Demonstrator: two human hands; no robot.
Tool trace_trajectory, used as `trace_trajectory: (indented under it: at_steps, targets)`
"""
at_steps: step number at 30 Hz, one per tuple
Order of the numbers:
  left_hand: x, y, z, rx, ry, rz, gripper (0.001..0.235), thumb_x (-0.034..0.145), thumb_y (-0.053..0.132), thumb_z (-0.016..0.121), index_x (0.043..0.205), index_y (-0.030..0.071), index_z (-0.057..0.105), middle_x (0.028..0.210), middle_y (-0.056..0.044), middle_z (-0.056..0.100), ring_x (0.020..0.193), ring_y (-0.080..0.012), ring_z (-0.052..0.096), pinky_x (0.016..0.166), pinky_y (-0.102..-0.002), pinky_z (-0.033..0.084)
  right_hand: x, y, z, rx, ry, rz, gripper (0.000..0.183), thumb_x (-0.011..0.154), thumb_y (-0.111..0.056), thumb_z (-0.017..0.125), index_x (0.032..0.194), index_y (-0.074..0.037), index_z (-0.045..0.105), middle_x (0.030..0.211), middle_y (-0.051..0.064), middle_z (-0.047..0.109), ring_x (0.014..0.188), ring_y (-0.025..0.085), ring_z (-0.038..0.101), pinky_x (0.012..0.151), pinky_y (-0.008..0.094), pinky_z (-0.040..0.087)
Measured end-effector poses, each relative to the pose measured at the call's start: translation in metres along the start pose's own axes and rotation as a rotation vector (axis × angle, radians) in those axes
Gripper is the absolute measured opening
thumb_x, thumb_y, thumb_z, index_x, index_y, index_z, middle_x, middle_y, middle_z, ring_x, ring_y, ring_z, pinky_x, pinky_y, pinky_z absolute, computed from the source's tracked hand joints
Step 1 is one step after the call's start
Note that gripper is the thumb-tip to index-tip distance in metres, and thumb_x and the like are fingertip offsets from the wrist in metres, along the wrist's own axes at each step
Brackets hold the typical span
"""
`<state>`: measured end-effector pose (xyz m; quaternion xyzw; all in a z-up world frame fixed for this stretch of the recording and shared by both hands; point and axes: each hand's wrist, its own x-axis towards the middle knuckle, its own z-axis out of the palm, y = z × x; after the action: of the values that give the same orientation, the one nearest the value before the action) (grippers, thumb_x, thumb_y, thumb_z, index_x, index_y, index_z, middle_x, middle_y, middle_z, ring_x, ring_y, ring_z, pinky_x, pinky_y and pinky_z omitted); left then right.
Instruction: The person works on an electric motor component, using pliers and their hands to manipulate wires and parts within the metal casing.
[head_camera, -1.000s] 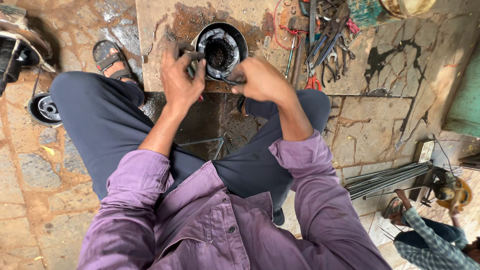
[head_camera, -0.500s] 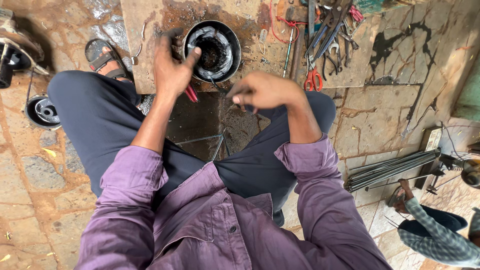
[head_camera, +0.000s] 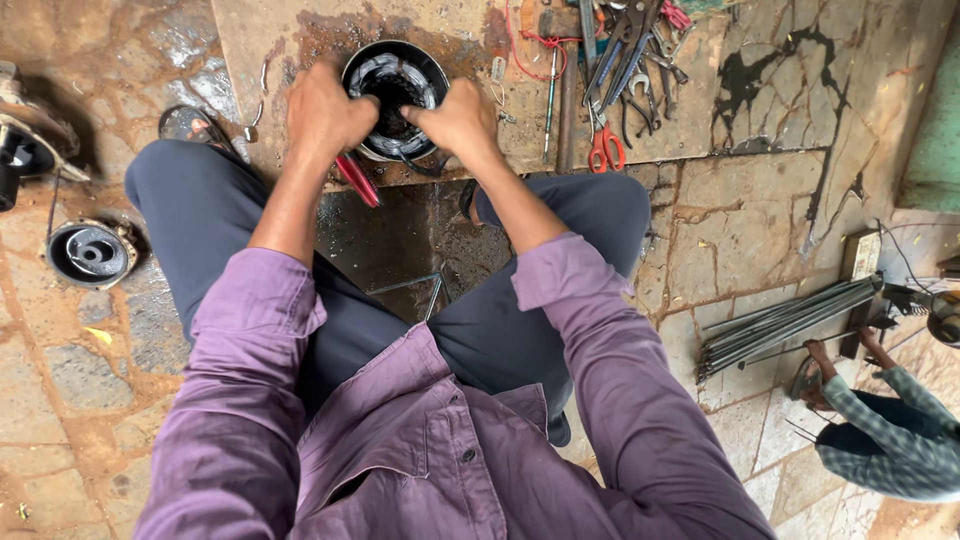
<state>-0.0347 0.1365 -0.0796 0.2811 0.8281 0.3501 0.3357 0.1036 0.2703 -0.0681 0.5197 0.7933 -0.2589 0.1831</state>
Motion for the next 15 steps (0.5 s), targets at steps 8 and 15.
trace_trajectory:
  at_steps: [8, 15]
  targets:
    - [-0.053, 0.004, 0.033, -0.111, 0.321, 0.018, 0.062, 0.074, 0.009, 0.08, 0.129, -0.009, 0.058, 0.115, -0.034, 0.068, 0.105, -0.0474, 0.068, 0.096, -0.051, 0.053, 0.05, 0.011, -0.001, -0.184, 0.277, -0.477, 0.029, 0.067, -0.019, 0.084, 0.076, 0.005, 0.07, 0.08, 0.026, 0.071, 0.081, 0.042, 0.073, 0.077, 0.045, 0.058]
    - [-0.095, 0.035, 0.066, -0.285, 0.079, -0.433, 0.099, 0.086, 0.049, 0.072, 0.151, -0.01, 0.028, 0.099, -0.032, 0.071, 0.095, -0.0446, 0.071, 0.094, -0.05, 0.052, 0.048, -0.031, -0.035, -0.388, 0.216, -0.825, 0.053, 0.051, -0.001, 0.079, 0.103, -0.015, 0.083, 0.09, 0.021, 0.075, 0.087, 0.04, 0.072, 0.084, 0.046, 0.056]
